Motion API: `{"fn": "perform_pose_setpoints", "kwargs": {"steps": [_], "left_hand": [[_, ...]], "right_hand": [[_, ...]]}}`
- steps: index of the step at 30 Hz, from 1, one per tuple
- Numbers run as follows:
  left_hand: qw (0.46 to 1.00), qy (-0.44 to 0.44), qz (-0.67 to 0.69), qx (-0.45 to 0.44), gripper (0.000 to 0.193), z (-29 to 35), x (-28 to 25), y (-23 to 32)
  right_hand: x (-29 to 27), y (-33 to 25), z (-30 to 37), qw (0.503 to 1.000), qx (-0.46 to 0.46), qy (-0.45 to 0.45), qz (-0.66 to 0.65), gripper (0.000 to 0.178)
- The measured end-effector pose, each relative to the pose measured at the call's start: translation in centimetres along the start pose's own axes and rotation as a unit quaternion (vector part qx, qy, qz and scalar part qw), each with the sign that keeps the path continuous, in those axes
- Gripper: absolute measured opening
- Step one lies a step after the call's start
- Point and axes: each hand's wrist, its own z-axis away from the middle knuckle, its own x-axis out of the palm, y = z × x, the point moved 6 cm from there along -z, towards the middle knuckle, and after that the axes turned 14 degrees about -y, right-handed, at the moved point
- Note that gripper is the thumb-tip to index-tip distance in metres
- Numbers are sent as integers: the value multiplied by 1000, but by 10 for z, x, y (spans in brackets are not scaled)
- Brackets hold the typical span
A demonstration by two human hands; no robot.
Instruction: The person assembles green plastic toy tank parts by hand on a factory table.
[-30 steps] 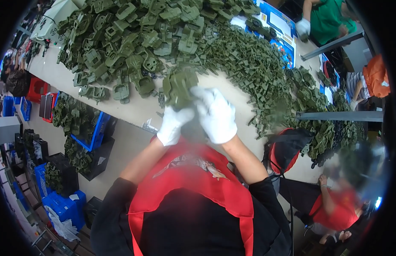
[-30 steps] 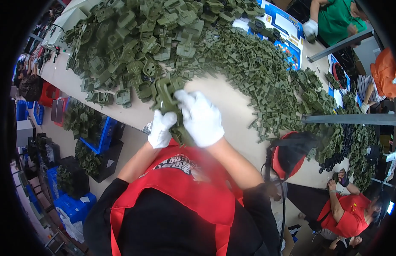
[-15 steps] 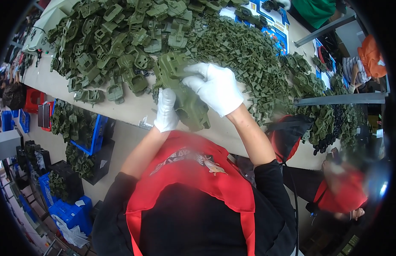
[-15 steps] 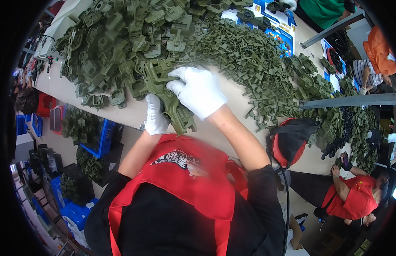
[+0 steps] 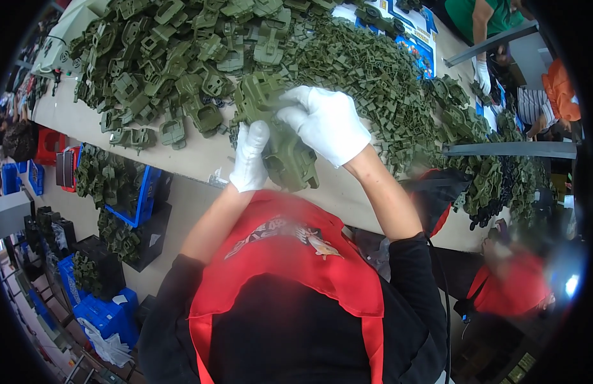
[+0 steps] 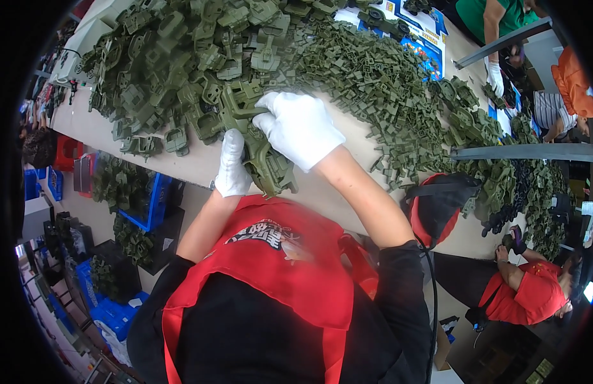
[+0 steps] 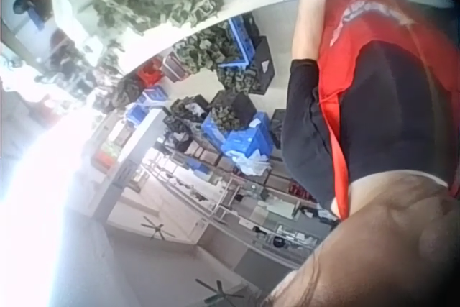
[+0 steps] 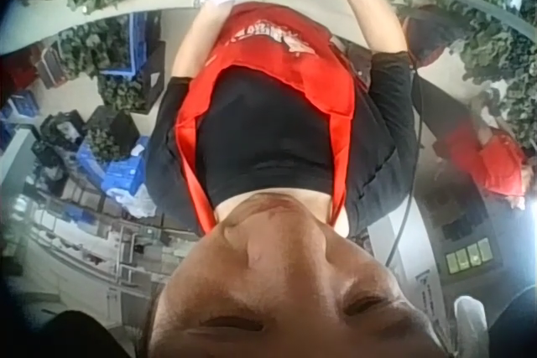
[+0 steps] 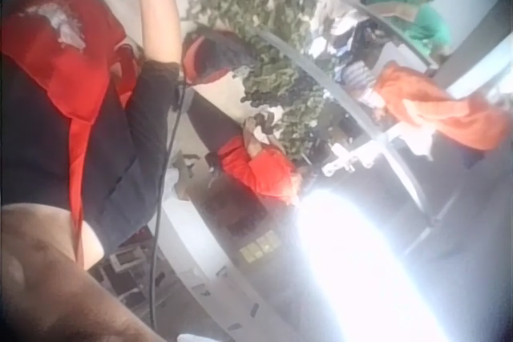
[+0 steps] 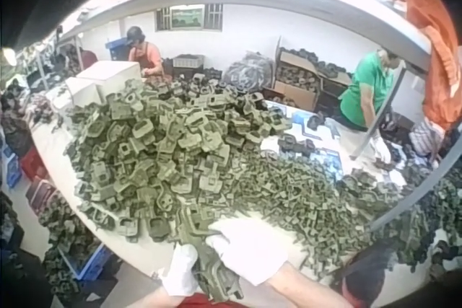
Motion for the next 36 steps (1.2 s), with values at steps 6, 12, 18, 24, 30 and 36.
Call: {"fn": "perform_pose_setpoints", "kwargs": {"steps": [6, 12, 18, 24, 30, 36], "left_hand": [[1000, 15, 18, 10, 85, 0, -2, -4], [988, 23, 153, -8, 77, -4, 17, -3], [983, 94, 152, 37, 52, -4, 5, -20], [980, 91, 173, 37, 44, 4, -10, -2], [983, 141, 77, 92, 41, 13, -6, 16], [985, 108, 52, 126, 48, 20, -10, 18]], "right_hand": [[4, -4, 2, 998, 0, 17, 53, 27], [20, -4, 0, 995, 25, 96, 10, 23], [35, 7, 1, 990, -8, 130, -58, 24], [34, 24, 15, 970, -165, 78, -159, 38], [57, 12, 67, 958, 135, -9, -254, 51], [60, 2, 63, 947, 112, 92, -287, 57]]}}
